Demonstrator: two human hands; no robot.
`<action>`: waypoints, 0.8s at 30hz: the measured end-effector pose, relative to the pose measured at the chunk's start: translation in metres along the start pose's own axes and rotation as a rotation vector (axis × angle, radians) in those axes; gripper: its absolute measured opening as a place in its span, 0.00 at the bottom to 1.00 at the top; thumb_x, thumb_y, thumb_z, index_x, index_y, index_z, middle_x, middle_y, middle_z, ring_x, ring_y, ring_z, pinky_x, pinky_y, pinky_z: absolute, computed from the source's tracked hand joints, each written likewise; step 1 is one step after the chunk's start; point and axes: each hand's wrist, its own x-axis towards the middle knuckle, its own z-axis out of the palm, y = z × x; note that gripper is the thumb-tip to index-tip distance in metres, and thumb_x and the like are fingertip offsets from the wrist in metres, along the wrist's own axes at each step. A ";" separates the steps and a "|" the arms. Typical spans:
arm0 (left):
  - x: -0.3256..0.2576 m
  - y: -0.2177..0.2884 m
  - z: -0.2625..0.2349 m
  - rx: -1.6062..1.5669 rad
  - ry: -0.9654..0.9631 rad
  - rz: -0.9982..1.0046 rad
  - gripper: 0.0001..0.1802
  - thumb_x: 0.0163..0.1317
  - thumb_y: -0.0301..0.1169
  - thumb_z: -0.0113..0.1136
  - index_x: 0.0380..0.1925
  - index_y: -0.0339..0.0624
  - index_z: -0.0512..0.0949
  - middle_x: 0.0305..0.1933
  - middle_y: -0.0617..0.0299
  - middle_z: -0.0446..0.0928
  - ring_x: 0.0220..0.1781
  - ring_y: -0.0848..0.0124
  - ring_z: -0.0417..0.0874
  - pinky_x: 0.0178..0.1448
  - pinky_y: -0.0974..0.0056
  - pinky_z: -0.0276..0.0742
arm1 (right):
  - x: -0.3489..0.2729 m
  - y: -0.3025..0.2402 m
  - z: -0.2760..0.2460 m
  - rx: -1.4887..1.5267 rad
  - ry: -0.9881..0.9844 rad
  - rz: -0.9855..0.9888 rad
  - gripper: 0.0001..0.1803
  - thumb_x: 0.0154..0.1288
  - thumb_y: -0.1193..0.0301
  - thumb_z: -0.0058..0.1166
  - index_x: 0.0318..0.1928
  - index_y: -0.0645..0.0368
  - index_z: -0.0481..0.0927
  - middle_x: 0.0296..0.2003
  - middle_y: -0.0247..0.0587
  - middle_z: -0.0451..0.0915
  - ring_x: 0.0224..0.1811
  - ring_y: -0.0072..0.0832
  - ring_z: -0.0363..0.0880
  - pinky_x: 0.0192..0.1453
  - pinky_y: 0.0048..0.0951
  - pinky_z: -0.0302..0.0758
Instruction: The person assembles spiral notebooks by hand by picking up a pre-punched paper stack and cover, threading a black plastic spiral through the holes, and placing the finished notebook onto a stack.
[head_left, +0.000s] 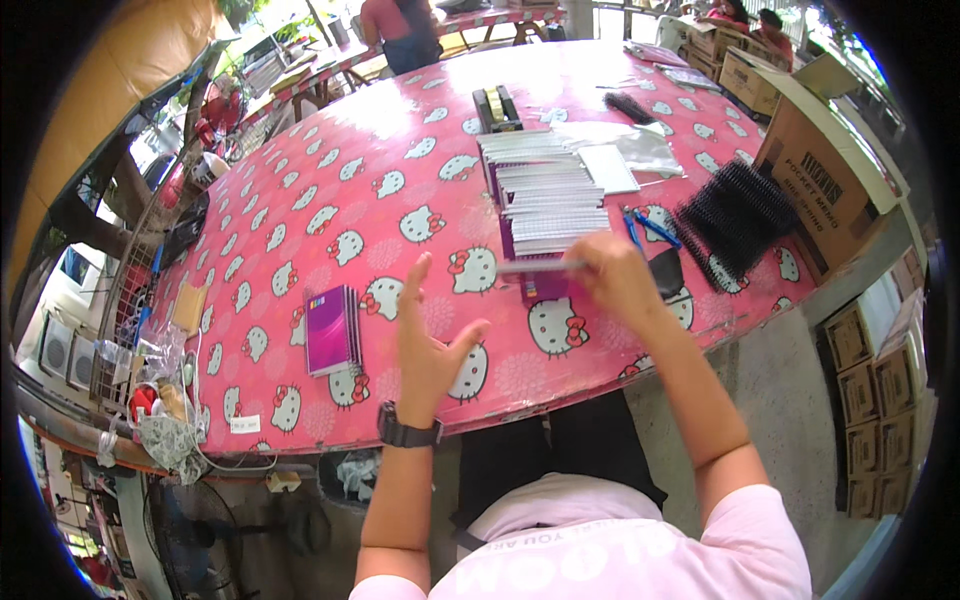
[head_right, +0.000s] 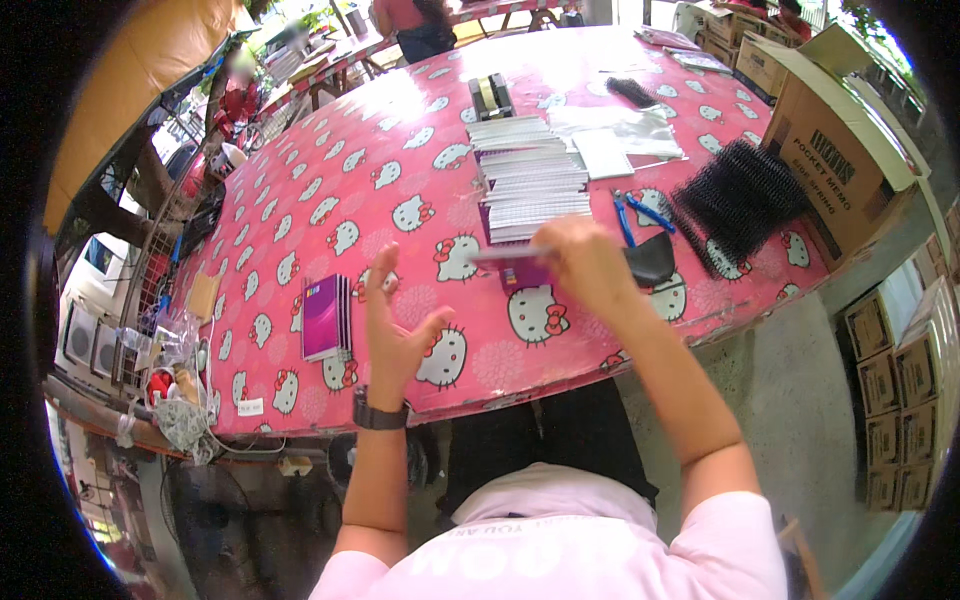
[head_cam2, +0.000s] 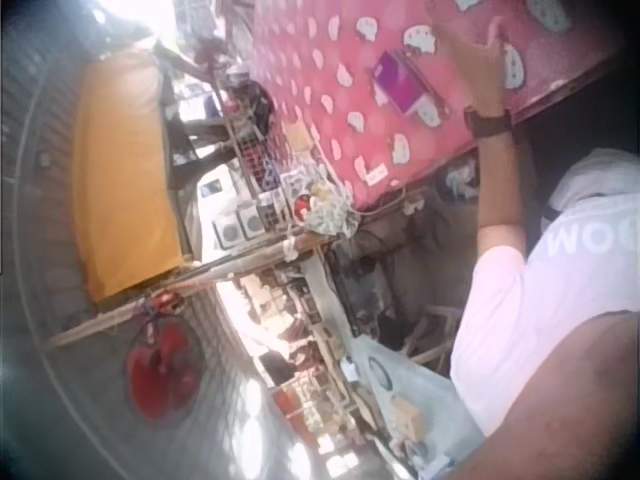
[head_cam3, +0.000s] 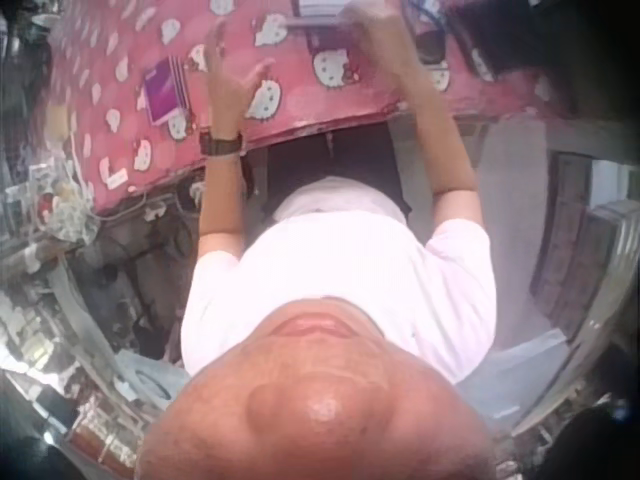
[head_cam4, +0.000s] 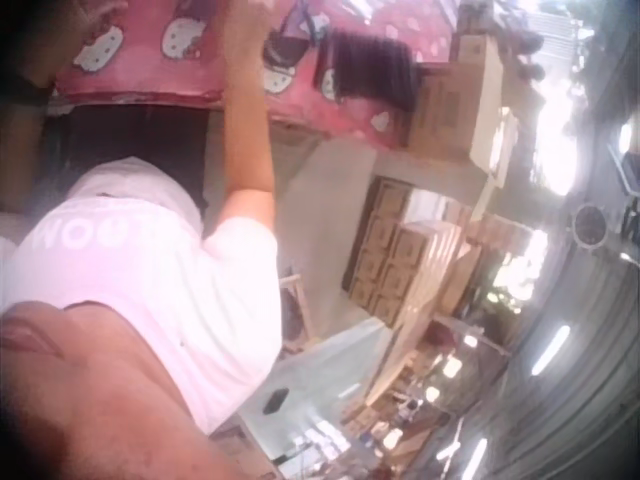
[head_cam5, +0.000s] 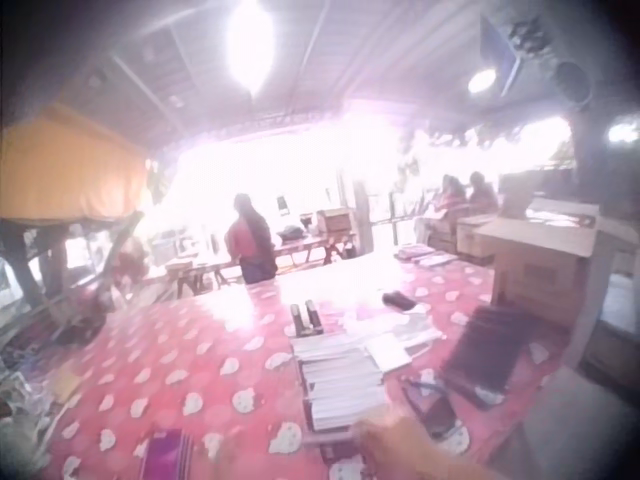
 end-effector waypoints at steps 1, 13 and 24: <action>-0.003 -0.003 0.007 -0.025 -0.113 -0.074 0.26 0.51 0.24 0.67 0.52 0.39 0.72 0.49 0.58 0.76 0.51 0.68 0.75 0.54 0.62 0.71 | -0.006 -0.015 -0.004 0.152 -0.030 -0.020 0.12 0.43 0.78 0.63 0.31 0.60 0.77 0.31 0.43 0.78 0.37 0.43 0.78 0.39 0.41 0.74; -0.071 -0.010 0.019 0.044 -0.086 -0.195 0.25 0.54 0.25 0.64 0.53 0.41 0.69 0.54 0.53 0.72 0.59 0.64 0.70 0.63 0.58 0.63 | -0.056 -0.056 0.056 0.889 0.205 0.541 0.09 0.64 0.68 0.55 0.37 0.63 0.76 0.30 0.34 0.77 0.34 0.20 0.75 0.38 0.24 0.72; -0.043 0.017 0.038 0.257 -0.311 0.195 0.18 0.51 0.17 0.55 0.41 0.44 0.82 0.38 0.60 0.81 0.38 0.63 0.78 0.45 0.61 0.67 | -0.032 0.105 -0.060 -0.127 0.368 0.355 0.08 0.58 0.72 0.55 0.37 0.62 0.79 0.29 0.49 0.77 0.38 0.42 0.78 0.45 0.40 0.74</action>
